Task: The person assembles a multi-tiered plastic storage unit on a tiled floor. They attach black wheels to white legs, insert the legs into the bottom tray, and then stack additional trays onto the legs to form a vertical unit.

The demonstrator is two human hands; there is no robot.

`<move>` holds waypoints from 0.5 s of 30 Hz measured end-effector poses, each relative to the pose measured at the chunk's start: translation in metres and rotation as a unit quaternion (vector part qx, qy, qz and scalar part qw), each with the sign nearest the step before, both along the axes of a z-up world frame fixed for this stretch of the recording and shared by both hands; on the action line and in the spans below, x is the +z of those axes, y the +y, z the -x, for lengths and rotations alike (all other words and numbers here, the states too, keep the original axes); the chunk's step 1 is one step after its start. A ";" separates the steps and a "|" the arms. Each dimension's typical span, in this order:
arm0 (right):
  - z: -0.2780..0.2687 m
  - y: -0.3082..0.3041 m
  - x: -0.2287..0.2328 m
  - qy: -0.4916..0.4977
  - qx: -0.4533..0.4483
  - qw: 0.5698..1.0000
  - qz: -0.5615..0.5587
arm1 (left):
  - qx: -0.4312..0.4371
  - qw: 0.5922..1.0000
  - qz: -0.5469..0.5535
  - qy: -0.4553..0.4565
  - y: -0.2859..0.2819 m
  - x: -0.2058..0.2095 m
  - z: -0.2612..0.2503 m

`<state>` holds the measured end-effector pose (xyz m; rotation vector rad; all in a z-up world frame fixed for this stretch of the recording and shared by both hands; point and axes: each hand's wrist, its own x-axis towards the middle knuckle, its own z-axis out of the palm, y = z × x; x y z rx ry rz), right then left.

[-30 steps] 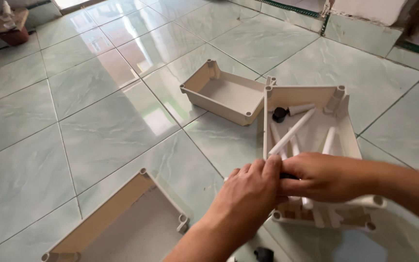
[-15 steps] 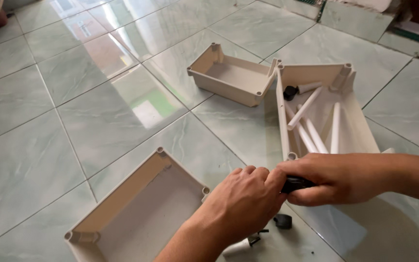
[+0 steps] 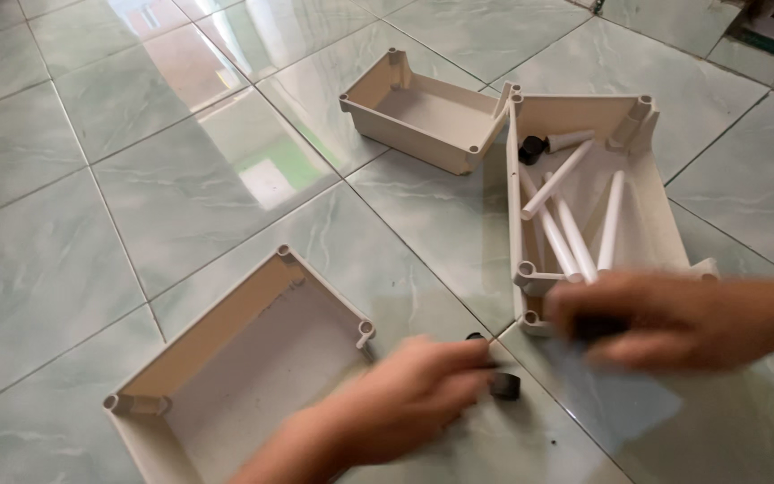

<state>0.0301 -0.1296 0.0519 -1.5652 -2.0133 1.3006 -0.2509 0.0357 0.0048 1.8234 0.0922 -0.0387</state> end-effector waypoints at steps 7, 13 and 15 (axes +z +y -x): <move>-0.009 0.018 -0.012 -0.131 -0.189 0.965 0.127 | 0.118 0.989 -0.071 0.045 0.022 -0.086 -0.034; 0.039 0.055 -0.038 -0.119 -0.267 0.955 0.044 | 0.224 0.967 0.077 0.094 0.018 -0.111 -0.077; 0.050 0.048 -0.061 -0.279 -0.203 0.938 -0.040 | 0.256 0.957 0.057 0.125 0.021 -0.133 -0.079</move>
